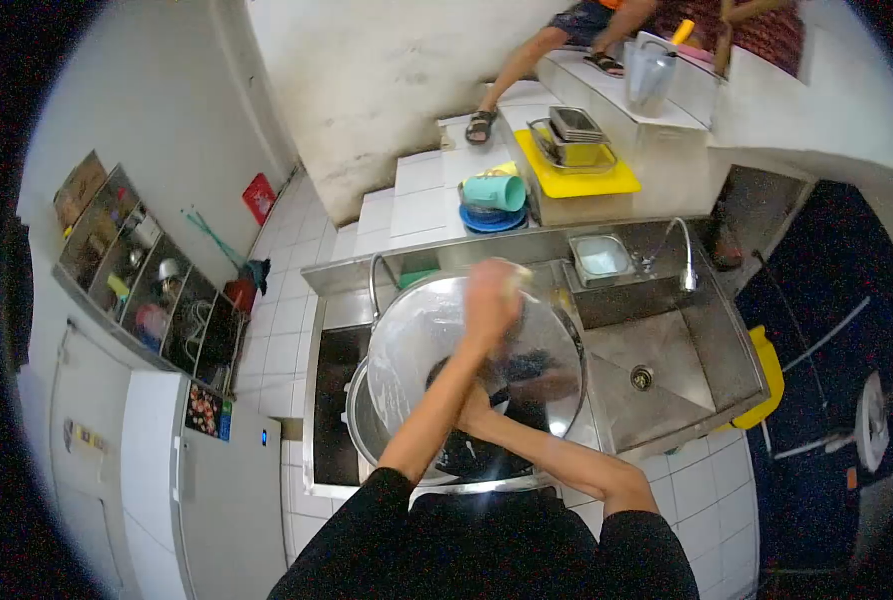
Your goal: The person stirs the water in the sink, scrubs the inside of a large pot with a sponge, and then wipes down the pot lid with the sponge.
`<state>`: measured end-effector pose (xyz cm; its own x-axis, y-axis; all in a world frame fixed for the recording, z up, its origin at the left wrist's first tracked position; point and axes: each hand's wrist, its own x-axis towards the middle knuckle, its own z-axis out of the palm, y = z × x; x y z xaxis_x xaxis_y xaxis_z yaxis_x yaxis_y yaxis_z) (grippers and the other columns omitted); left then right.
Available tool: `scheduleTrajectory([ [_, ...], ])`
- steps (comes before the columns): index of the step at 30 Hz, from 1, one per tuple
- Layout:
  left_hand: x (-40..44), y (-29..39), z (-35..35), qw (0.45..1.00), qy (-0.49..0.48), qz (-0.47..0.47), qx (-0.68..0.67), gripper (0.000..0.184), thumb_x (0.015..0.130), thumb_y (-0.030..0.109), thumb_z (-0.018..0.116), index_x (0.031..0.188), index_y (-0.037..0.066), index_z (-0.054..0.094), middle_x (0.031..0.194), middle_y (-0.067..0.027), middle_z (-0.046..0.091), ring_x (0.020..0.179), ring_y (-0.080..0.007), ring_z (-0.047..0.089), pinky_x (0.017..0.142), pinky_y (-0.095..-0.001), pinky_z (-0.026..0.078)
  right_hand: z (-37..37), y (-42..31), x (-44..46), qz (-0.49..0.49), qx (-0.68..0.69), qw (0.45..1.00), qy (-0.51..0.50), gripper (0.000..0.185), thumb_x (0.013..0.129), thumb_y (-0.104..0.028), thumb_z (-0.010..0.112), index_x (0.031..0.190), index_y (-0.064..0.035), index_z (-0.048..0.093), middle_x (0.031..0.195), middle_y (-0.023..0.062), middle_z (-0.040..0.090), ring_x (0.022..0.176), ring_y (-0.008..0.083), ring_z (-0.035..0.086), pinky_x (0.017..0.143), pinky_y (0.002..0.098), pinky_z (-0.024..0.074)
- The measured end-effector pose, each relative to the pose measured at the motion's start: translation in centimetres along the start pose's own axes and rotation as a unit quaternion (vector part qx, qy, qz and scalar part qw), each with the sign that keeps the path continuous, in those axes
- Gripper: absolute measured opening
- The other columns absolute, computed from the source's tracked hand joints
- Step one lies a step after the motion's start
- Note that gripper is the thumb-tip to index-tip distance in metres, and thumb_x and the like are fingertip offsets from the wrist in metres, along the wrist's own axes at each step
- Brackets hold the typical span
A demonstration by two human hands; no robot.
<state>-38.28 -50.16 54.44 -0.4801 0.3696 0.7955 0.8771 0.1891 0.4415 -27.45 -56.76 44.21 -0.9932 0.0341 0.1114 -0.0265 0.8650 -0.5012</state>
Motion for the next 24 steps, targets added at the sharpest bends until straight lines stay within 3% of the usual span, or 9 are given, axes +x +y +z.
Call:
scheduleTrajectory([
  [1,-0.3,1.3,0.8,0.995,-0.073,0.052,-0.039,0.028,0.07,0.013,0.066,0.097,0.005,0.061,0.096,-0.0146,0.061,0.097,-0.0329,0.055,0.089,-0.0425,0.042,0.3,0.2,-0.2,-0.085,0.053,0.992,0.073,0.036,0.081,-0.038,0.056,0.086,-0.0028,0.064,0.086,0.0214,0.065,0.086,0.0348,0.062,0.075,0.0457,0.0483],
  [2,-0.4,2.4,1.0,0.981,-0.144,0.102,-0.08,0.027,0.07,0.012,0.066,0.096,0.006,0.062,0.098,-0.0139,0.061,0.098,-0.0323,0.055,0.091,-0.0426,0.041,-2.5,-1.7,0.3,-0.04,-0.103,0.993,-0.051,0.033,0.082,-0.037,0.055,0.089,-0.0047,0.062,0.091,0.0195,0.064,0.094,0.0334,0.059,0.079,0.0431,0.0465],
  [5,0.3,1.9,-0.9,0.987,-0.09,0.12,-0.05,0.025,0.07,0.01,0.065,0.095,0.007,0.062,0.098,-0.0141,0.061,0.097,-0.0333,0.055,0.091,-0.0436,0.041,-1.9,-0.6,-0.5,-0.087,-0.07,0.991,0.078,0.032,0.081,-0.036,0.057,0.088,-0.0046,0.062,0.091,0.0217,0.064,0.089,0.0358,0.061,0.075,0.0443,0.0483],
  [6,0.7,0.3,-1.9,0.993,-0.044,0.102,-0.03,0.025,0.071,0.009,0.064,0.096,0.005,0.062,0.1,-0.015,0.06,0.098,-0.0331,0.055,0.091,-0.044,0.041,-3.6,-1.8,-0.3,0.031,-0.026,0.999,-0.028,0.033,0.08,-0.036,0.059,0.087,-0.0038,0.064,0.091,0.0231,0.065,0.086,0.0374,0.063,0.07,0.0452,0.0499],
  [11,0.8,-1.7,-5.1,0.986,0.08,-0.134,0.056,0.029,0.075,0.009,0.061,0.102,0.001,0.059,0.108,-0.0193,0.058,0.105,-0.0352,0.052,0.093,-0.045,0.039,-5.3,-2.3,-0.8,0.04,-0.105,0.99,-0.082,0.034,0.078,-0.036,0.059,0.083,-0.0029,0.066,0.088,0.019,0.067,0.082,0.0361,0.065,0.069,0.0455,0.0513],
  [15,0.7,1.6,-3.0,0.984,-0.113,0.128,-0.05,0.032,0.073,0.011,0.063,0.104,0.004,0.06,0.106,-0.0174,0.059,0.103,-0.0356,0.052,0.093,-0.0435,0.039,-0.6,-0.1,0.6,-0.101,-0.014,0.983,0.15,0.037,0.079,-0.039,0.057,0.082,-0.0032,0.066,0.072,0.0207,0.065,0.069,0.0366,0.065,0.07,0.0475,0.0503],
  [17,1.5,-0.4,-3.5,0.991,-0.09,0.096,-0.034,0.033,0.074,0.012,0.064,0.105,0.004,0.058,0.105,-0.018,0.058,0.103,-0.0357,0.053,0.09,-0.0432,0.041,-2.6,-1.6,0.6,0.044,-0.063,0.997,-0.031,0.036,0.08,-0.038,0.058,0.081,-0.003,0.067,0.075,0.0213,0.065,0.074,0.0356,0.065,0.072,0.0478,0.0495],
  [21,0.3,-2.9,-6.5,0.994,0.003,-0.094,0.061,0.03,0.073,0.01,0.064,0.103,0.006,0.061,0.105,-0.0155,0.061,0.101,-0.0344,0.056,0.084,-0.0409,0.045,-5.3,-2.2,-1.3,0.004,-0.104,0.994,0.022,0.033,0.08,-0.035,0.061,0.075,-0.0028,0.068,0.072,0.0207,0.065,0.067,0.0352,0.065,0.065,0.0469,0.05],
  [24,-2.3,-0.5,-7.0,0.986,-0.1,0.119,-0.063,0.028,0.071,0.005,0.064,0.099,0.005,0.062,0.098,-0.016,0.061,0.096,-0.0361,0.055,0.085,-0.0455,0.043,-5.1,-2.1,-0.5,0.033,-0.073,0.997,0.017,0.033,0.081,-0.035,0.061,0.074,-0.0025,0.068,0.071,0.0206,0.065,0.067,0.0362,0.064,0.064,0.048,0.0496],
])
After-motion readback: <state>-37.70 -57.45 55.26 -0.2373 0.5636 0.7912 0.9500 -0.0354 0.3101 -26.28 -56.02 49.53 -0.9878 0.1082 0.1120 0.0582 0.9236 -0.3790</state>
